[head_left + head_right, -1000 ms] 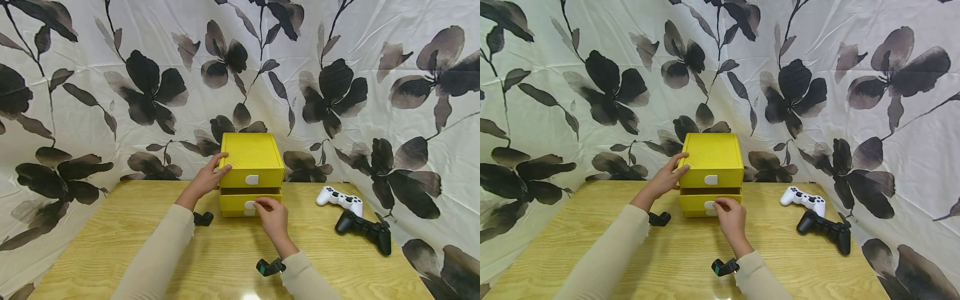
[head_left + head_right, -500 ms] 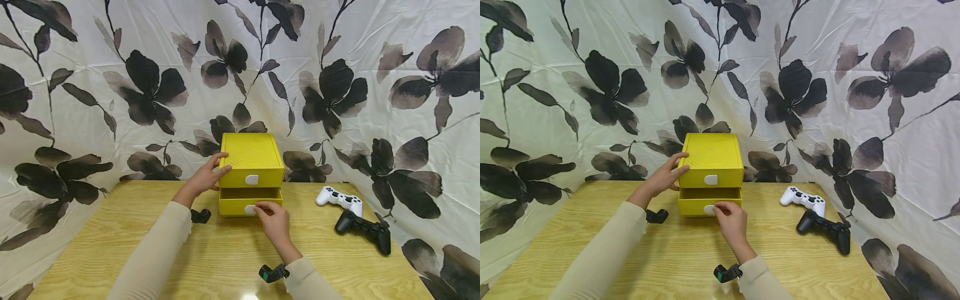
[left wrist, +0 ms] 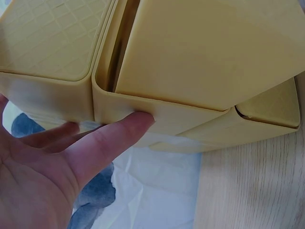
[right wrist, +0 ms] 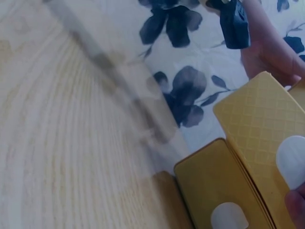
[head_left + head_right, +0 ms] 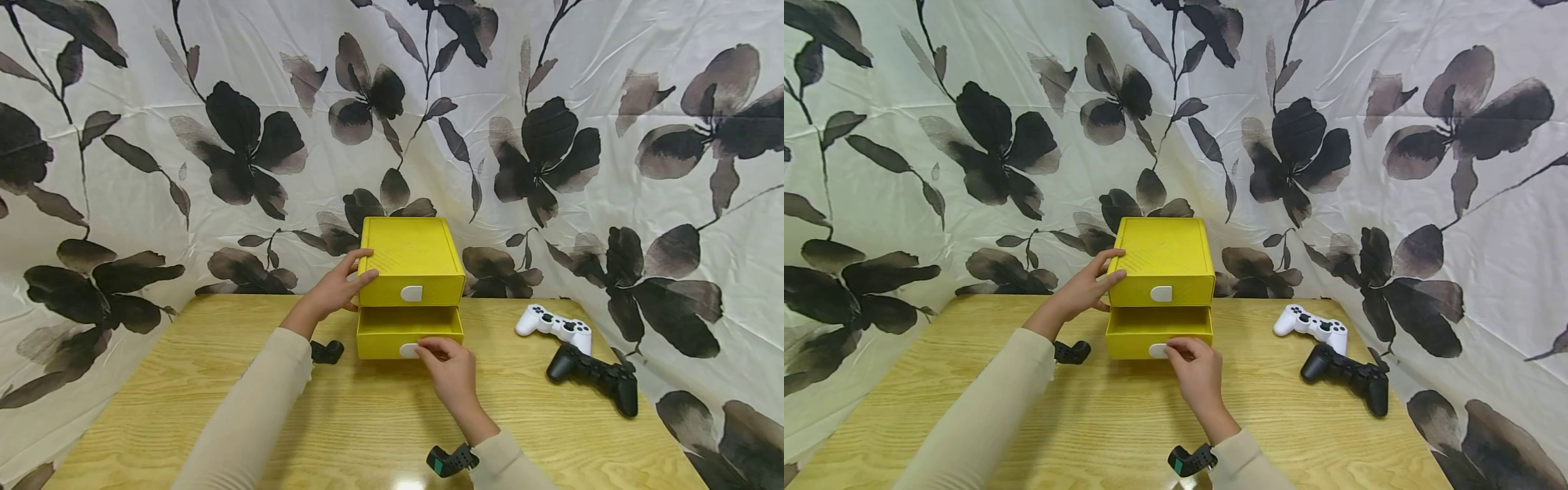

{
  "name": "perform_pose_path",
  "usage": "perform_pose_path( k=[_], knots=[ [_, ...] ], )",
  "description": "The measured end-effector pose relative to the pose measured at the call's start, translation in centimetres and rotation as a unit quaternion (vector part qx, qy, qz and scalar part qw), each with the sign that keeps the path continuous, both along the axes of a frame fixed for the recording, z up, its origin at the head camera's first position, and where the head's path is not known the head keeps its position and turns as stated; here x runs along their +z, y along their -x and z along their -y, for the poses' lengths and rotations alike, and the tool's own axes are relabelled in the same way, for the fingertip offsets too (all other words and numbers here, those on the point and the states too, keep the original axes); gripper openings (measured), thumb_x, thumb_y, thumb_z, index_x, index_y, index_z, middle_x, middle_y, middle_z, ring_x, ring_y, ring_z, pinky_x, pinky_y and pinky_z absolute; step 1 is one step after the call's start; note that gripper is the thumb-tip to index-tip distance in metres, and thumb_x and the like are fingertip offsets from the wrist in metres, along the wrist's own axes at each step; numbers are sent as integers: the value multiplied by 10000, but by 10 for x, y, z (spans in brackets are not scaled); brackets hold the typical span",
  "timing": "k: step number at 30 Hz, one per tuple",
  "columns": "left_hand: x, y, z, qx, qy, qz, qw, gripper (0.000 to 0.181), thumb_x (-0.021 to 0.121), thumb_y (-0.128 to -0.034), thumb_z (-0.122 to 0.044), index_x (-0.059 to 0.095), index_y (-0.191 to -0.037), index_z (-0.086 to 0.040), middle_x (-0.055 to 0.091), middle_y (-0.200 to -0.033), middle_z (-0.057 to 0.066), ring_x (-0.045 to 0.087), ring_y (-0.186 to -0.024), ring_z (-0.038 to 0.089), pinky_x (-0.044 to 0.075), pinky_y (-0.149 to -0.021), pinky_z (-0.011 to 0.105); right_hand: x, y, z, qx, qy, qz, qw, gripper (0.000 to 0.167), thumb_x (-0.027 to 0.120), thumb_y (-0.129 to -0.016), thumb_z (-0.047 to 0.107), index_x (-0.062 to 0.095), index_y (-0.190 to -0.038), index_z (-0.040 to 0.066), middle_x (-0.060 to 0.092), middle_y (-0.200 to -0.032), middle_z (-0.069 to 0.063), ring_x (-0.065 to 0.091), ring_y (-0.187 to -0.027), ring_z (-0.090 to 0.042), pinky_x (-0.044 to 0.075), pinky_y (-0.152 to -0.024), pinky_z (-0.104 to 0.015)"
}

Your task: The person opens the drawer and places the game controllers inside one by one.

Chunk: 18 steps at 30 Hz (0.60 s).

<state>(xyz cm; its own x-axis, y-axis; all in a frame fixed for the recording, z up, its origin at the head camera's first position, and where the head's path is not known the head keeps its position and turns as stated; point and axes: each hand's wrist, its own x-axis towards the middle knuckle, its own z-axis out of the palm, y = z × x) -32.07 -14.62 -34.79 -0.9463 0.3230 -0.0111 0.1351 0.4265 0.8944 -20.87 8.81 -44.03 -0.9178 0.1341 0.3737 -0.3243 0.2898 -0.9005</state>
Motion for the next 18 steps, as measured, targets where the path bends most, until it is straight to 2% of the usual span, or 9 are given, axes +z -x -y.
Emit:
perform_pose_path(
  k=[7,18],
  knots=[
    [0,0,0,28,-8,13,10000,725,576,-835,-668,263,-1453,-453,151,-1611,152,399,-1357,458,572,-771,532,0,-9,1,67,147,-4,9999,102,785,-812,157,768,-910,133,743,-936,-52,691,-801,-157,539,-661,-187],
    [0,1,1,-17,-30,13,10000,724,585,-831,-670,274,-1447,-451,164,-1609,138,417,-1348,442,575,-764,525,-3,-18,-1,98,30,-199,9998,74,777,-820,149,771,-889,174,744,-896,-7,684,-756,-76,556,-642,-218]
  ],
)
